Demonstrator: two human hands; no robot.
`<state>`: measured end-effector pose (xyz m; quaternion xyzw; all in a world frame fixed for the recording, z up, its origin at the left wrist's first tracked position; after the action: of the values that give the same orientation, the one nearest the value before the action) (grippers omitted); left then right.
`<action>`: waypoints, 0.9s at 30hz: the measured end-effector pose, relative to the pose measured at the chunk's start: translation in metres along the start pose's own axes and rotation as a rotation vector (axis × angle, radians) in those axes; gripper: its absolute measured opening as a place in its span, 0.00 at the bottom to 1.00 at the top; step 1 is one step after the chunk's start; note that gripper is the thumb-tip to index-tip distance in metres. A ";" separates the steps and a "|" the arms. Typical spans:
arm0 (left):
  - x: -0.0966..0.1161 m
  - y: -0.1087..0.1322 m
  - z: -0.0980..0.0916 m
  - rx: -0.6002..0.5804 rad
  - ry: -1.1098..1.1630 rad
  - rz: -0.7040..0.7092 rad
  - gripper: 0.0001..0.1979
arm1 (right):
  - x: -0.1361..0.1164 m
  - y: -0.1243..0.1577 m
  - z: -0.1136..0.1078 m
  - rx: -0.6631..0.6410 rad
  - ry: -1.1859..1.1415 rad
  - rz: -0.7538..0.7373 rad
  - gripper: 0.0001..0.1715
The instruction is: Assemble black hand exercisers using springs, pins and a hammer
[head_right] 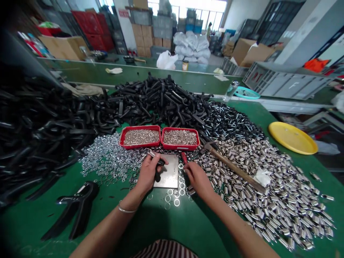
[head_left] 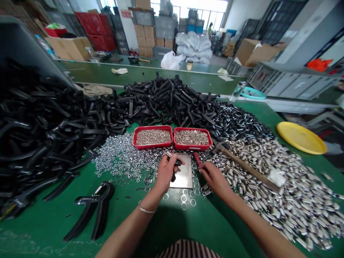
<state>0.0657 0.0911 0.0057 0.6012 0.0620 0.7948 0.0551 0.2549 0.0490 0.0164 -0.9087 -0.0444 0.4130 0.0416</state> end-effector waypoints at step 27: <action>0.025 0.007 -0.012 0.046 -0.481 0.322 0.14 | -0.058 -0.028 0.045 -0.106 -0.470 0.083 0.12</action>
<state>0.0477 0.0876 0.0270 0.7757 -0.0309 0.6262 -0.0722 0.1814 0.0719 0.0330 -0.7897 -0.0373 0.6114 -0.0346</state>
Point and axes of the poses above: each hand's wrist, its own y-axis away from the middle knuckle, its own z-axis out of the palm, x = y × z, the point moved 10 cm from there along -y, towards the middle knuckle, and after that the axes turned 5 degrees about x, right-handed, at the moved point
